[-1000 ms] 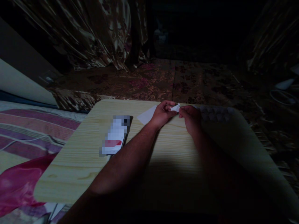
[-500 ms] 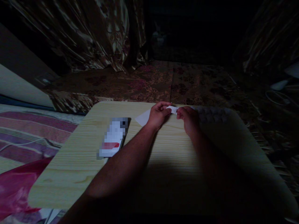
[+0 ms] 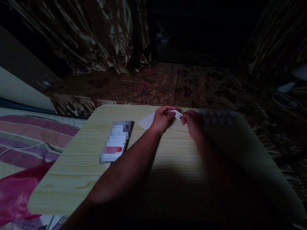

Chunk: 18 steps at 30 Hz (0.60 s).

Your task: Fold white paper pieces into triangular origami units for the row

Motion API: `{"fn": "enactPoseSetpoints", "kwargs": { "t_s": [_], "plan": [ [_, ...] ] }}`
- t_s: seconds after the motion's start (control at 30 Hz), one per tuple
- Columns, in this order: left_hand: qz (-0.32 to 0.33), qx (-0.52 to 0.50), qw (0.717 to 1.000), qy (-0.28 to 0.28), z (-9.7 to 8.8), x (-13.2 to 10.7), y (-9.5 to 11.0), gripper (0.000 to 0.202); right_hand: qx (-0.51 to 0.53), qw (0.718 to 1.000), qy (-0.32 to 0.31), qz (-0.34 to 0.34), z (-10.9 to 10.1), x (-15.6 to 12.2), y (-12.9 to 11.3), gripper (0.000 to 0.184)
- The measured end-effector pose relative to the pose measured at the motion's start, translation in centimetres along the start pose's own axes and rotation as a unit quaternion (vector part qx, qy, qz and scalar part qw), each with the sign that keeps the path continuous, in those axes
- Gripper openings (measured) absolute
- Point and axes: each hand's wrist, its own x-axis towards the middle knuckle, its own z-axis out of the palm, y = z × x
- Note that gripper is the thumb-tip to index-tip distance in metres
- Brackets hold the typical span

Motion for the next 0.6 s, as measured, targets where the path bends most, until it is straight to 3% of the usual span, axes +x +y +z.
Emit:
{"fn": "enactPoseSetpoints", "kwargs": {
  "t_s": [0.07, 0.17, 0.27, 0.4, 0.5, 0.6],
  "plan": [
    [-0.003, 0.009, 1.0, 0.004, 0.0, 0.0, -0.1, 0.029, -0.018, 1.0, 0.012, -0.019, 0.1, -0.2, -0.1, 0.018],
    [-0.009, 0.03, 0.999, 0.023, 0.1, 0.0, -0.2, 0.031, -0.059, 0.993, 0.034, -0.101, 0.4, -0.9, -0.4, 0.022],
    [-0.012, 0.05, 0.998, 0.042, 0.2, 0.0, -0.3, 0.031, -0.129, 0.971, 0.038, -0.199, 0.8, -1.6, -0.6, 0.029],
    [-0.018, 0.056, 0.996, 0.062, 0.3, 0.0, -0.2, 0.03, -0.224, 0.921, 0.012, -0.318, 0.9, -2.0, -0.6, 0.023],
    [-0.025, 0.066, 0.996, 0.055, 0.3, 0.0, -0.2, 0.031, -0.285, 0.891, 0.015, -0.353, 0.7, -1.8, -0.5, 0.021],
    [-0.024, 0.076, 0.996, 0.042, 0.3, -0.1, -0.2, 0.03, -0.311, 0.881, 0.024, -0.356, 0.5, -1.7, -0.4, 0.019]
  ]
}}
